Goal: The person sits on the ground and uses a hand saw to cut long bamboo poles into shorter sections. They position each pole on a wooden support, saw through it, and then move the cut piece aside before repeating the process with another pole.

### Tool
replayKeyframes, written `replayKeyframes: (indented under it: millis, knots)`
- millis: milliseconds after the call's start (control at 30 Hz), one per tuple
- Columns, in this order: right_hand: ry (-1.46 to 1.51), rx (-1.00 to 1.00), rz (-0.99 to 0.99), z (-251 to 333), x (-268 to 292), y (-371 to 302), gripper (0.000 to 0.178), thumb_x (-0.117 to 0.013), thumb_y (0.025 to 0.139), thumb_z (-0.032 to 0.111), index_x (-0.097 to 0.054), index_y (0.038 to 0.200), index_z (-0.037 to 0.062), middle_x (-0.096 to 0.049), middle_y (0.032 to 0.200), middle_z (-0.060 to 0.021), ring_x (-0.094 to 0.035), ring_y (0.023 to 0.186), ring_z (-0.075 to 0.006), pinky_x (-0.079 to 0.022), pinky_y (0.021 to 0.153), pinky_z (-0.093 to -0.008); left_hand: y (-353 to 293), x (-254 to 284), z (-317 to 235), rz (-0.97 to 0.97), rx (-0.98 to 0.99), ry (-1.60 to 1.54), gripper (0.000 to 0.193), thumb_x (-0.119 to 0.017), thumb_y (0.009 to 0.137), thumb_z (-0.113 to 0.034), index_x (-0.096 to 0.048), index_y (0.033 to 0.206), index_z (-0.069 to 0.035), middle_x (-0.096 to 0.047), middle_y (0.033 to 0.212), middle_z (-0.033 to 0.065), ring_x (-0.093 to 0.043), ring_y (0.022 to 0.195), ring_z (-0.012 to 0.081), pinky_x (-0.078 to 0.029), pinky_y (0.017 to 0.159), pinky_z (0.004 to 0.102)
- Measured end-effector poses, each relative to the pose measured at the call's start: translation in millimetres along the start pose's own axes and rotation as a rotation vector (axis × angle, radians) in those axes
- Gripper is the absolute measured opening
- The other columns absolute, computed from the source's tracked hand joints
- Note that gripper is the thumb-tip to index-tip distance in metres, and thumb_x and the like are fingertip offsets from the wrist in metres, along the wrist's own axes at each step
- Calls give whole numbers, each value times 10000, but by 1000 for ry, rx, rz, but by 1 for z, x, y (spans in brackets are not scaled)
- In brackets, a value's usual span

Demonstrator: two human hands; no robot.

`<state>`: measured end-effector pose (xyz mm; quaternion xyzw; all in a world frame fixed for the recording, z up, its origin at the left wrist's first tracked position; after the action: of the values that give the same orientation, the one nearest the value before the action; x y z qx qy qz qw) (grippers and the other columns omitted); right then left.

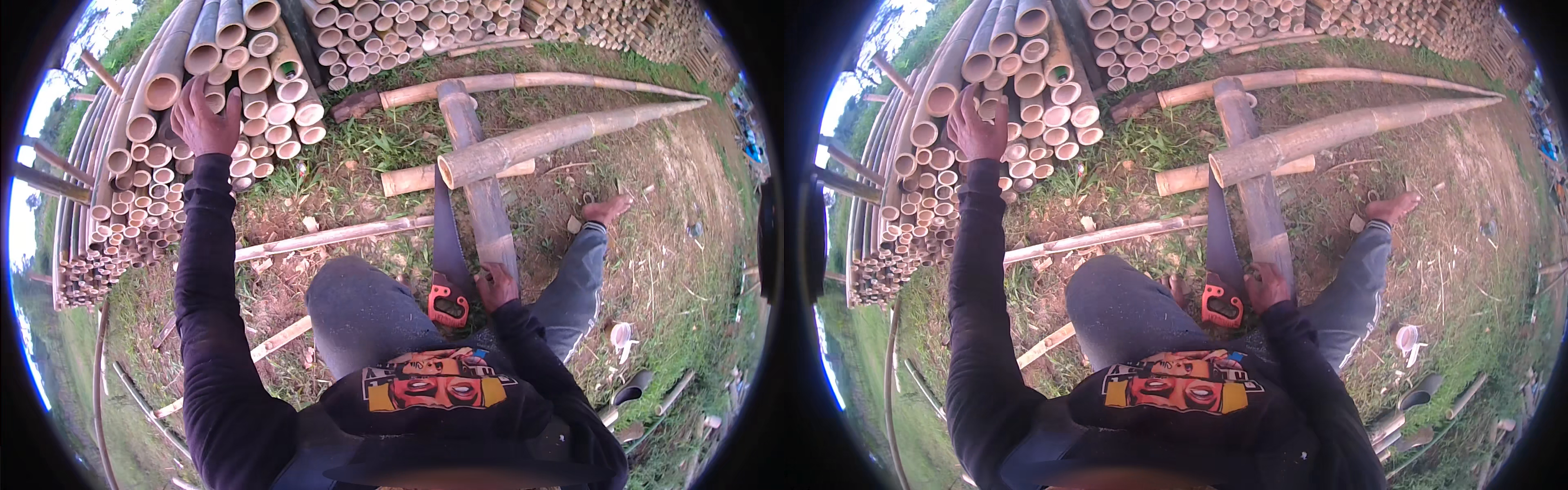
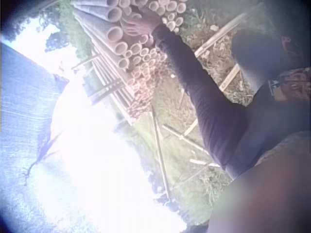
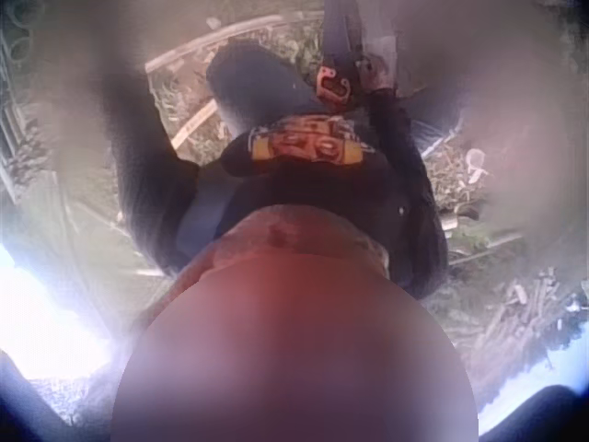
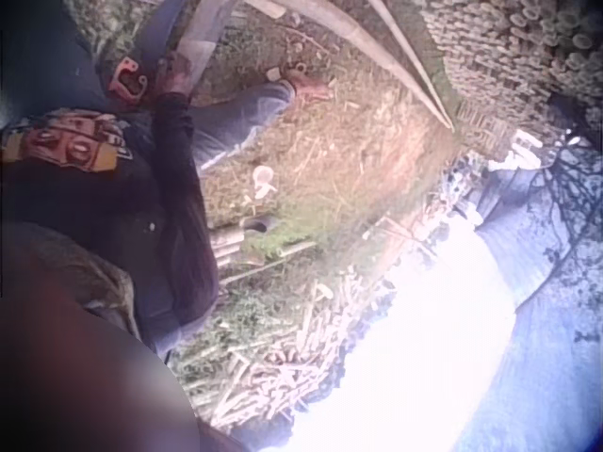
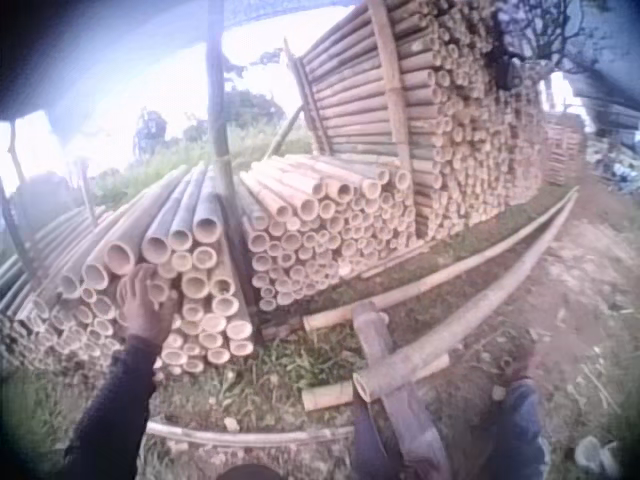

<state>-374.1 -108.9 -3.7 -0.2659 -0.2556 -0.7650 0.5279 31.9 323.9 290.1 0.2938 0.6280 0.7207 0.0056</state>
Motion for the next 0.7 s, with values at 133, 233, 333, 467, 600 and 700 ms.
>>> replayKeyframes:
  millis: [133, 233, 333, 467, 600, 700]
  knots:
    - [-171, 12, -239, -1, 24, 10, 342, -778, 877, 171, -684, 1177, 35, -690, 1121, -207, -700, 979, -401, -576, 867, -486, -91, -35, -134, 663, -100, -534, 361, -783, 902, -346, -724, 1188, -134, -747, 1110, 108, -699, 1114, 336, -508, 1018, 492]
    - [-227, 47, -198, 3, 25, 10, 350, -771, 881, 187, -673, 1182, 37, -667, 1111, -200, -689, 954, -401, -571, 846, -501, -123, -65, -221, 1061, -296, -592, 524, -779, 882, -448, -683, 1304, -154, -736, 1152, 175, -705, 1104, 390, -559, 959, 514]
    - [-67, 82, 111, 6, -4, 2, 396, -763, 884, 257, -656, 1206, 53, -664, 1100, -205, -686, 976, -426, -570, 858, -522, -128, -103, -295, 1263, -272, -509, 892, -802, 819, -592, -509, 1525, -133, -685, 1336, 230, -676, 1213, 414, -531, 1047, 507]
    - [26, 204, 311, 0, -43, -8, 409, -742, 910, 359, -648, 1196, 82, -682, 1094, -199, -701, 975, -420, -584, 854, -509, -121, -155, -371, 1454, -319, -351, 1188, -840, 661, -697, -400, 1552, -45, -679, 1331, 269, -680, 1218, 418, -524, 1061, 489]
    - [186, -78, 549, -29, -51, -8, 484, -730, 877, 435, -681, 1192, 70, -742, 1008, -183, -728, 947, -410, -581, 851, -500, -129, -190, -402, 1586, -149, -483, 1123, -931, 630, -576, -457, 1443, 35, -678, 1305, 298, -685, 1198, 433, -527, 1061, 469]
    - [339, -200, 569, -34, -45, -1, 540, -734, 880, 482, -685, 1211, 58, -755, 970, -176, -742, 909, -379, -575, 815, -479, -139, -201, -401, 1577, -113, -478, 1149, -952, 599, -506, -434, 1481, 18, -687, 1302, 283, -679, 1213, 439, -530, 1066, 455]
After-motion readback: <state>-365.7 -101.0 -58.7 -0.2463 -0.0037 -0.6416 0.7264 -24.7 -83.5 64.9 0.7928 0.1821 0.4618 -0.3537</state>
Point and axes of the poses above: each hand's wrist, its own y-axis towards the middle knuckle, its own x-axis out of the back of the hand, z = x × y, the point moved 3 cm from there along y, towards the middle knuckle
